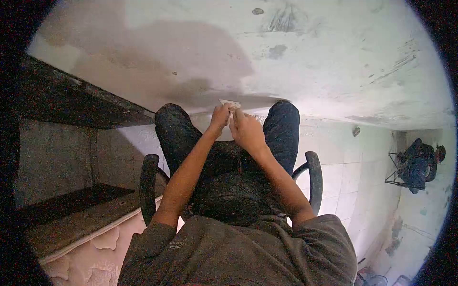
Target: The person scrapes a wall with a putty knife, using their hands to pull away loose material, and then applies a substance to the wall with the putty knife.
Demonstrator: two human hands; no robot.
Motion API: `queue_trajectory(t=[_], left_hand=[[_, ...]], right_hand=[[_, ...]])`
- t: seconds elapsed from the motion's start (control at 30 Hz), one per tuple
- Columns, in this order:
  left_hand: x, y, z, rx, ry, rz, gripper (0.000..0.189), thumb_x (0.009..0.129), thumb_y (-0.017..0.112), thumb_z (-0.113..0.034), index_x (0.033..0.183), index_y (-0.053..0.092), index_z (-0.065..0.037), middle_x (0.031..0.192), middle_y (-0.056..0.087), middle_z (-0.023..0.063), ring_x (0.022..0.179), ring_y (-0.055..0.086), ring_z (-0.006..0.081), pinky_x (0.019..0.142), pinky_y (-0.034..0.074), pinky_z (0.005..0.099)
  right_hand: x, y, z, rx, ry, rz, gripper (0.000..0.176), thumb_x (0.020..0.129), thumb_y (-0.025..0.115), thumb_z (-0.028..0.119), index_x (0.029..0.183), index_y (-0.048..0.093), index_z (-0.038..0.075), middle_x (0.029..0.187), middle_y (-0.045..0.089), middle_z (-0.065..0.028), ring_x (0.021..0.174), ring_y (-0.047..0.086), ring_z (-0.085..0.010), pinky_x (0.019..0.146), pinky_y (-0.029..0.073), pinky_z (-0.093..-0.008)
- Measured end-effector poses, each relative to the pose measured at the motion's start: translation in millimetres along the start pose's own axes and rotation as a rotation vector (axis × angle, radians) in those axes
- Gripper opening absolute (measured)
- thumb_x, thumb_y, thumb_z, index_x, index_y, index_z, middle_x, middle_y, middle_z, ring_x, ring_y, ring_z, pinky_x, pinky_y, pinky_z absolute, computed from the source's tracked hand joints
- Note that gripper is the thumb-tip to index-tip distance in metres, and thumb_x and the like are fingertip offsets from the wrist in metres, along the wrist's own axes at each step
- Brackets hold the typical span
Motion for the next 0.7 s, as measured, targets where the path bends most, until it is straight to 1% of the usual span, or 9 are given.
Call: queue_trajectory(t=[0.07, 0.2, 0.27, 0.4, 0.47, 0.57, 0.6, 0.67, 0.7], left_hand=[[-10, -4, -15, 0.100, -0.038, 0.030, 0.038, 0.086, 0.051, -0.032, 0.087, 0.066, 0.003, 0.070, 0.063, 0.0097, 0.059, 0.058, 0.0210, 0.055, 0.045, 0.0354], [-14, -7, -38, 0.020, -0.013, 0.003, 0.037, 0.085, 0.052, -0.032, 0.088, 0.066, 0.002, 0.064, 0.058, 0.0060, 0.054, 0.053, 0.0211, 0.052, 0.043, 0.0372], [-19, -10, -55, 0.112, 0.079, -0.031, 0.043, 0.085, 0.052, -0.034, 0.084, 0.066, 0.006, 0.082, 0.064, 0.0287, 0.080, 0.064, 0.0412, 0.074, 0.047, 0.0465], [-26, -7, -58, 0.275, 0.168, -0.111, 0.043, 0.084, 0.053, -0.035, 0.079, 0.066, 0.006, 0.075, 0.064, 0.0270, 0.077, 0.064, 0.0432, 0.071, 0.048, 0.0484], [-25, -2, -53, 0.491, 0.338, -0.181, 0.042, 0.085, 0.055, -0.035, 0.079, 0.065, 0.006, 0.077, 0.064, 0.0266, 0.078, 0.063, 0.0444, 0.070, 0.048, 0.0490], [-45, -2, -87, 0.395, 0.269, -0.111, 0.035, 0.087, 0.057, -0.036, 0.090, 0.066, -0.002, 0.081, 0.066, 0.0216, 0.080, 0.066, 0.0356, 0.070, 0.049, 0.0448], [-45, -1, -85, 0.393, 0.266, -0.114, 0.035, 0.087, 0.057, -0.036, 0.090, 0.066, -0.002, 0.081, 0.066, 0.0216, 0.080, 0.066, 0.0356, 0.070, 0.049, 0.0448], [-46, 2, -85, 0.227, 0.417, -0.089, 0.031, 0.088, 0.061, -0.030, 0.101, 0.063, -0.002, 0.086, 0.066, 0.0184, 0.075, 0.065, 0.0343, 0.067, 0.050, 0.0440], [-44, 2, -78, 0.226, 0.413, -0.089, 0.031, 0.088, 0.061, -0.030, 0.101, 0.063, -0.002, 0.086, 0.066, 0.0184, 0.075, 0.065, 0.0343, 0.067, 0.050, 0.0440]], right_hand=[[-2, -1, -11, -0.024, 0.045, 0.047, 0.017, 0.085, 0.058, 0.013, 0.095, 0.052, 0.001, 0.076, 0.062, -0.0230, 0.073, 0.061, -0.0423, 0.065, 0.048, -0.0499], [5, -3, -24, -0.107, 0.069, 0.050, 0.023, 0.084, 0.059, 0.021, 0.097, 0.053, 0.002, 0.077, 0.063, -0.0243, 0.071, 0.062, -0.0421, 0.065, 0.051, -0.0506], [13, -1, -26, -0.195, 0.059, 0.089, 0.024, 0.083, 0.059, 0.023, 0.095, 0.054, 0.003, 0.079, 0.063, -0.0237, 0.071, 0.063, -0.0410, 0.064, 0.051, -0.0507], [26, 15, -36, -0.213, 0.028, 0.091, 0.023, 0.083, 0.058, 0.023, 0.094, 0.055, 0.003, 0.082, 0.063, -0.0227, 0.071, 0.064, -0.0401, 0.063, 0.051, -0.0510], [32, 27, -46, -0.272, 0.084, 0.111, 0.022, 0.084, 0.057, 0.022, 0.093, 0.056, 0.002, 0.081, 0.064, -0.0202, 0.071, 0.063, -0.0403, 0.063, 0.051, -0.0515], [40, 35, -54, -0.202, 0.050, 0.029, 0.019, 0.087, 0.057, 0.021, 0.091, 0.054, 0.002, 0.079, 0.063, -0.0219, 0.072, 0.061, -0.0426, 0.064, 0.048, -0.0531], [44, 35, -56, -0.203, 0.048, 0.033, 0.019, 0.087, 0.057, 0.021, 0.091, 0.054, 0.002, 0.079, 0.063, -0.0219, 0.072, 0.061, -0.0426, 0.064, 0.048, -0.0531], [52, 31, -61, -0.199, -0.047, 0.057, 0.020, 0.088, 0.055, 0.020, 0.094, 0.058, 0.002, 0.076, 0.065, -0.0209, 0.070, 0.063, -0.0425, 0.063, 0.050, -0.0527], [56, 27, -62, -0.199, -0.046, 0.061, 0.020, 0.088, 0.055, 0.020, 0.094, 0.058, 0.002, 0.076, 0.065, -0.0209, 0.070, 0.063, -0.0425, 0.063, 0.050, -0.0527]])
Point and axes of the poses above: each hand's wrist, its own x-axis towards the middle knuckle, its own y-axis out of the palm, z = x × y, the point moved 3 cm from there along x, towards the middle knuckle
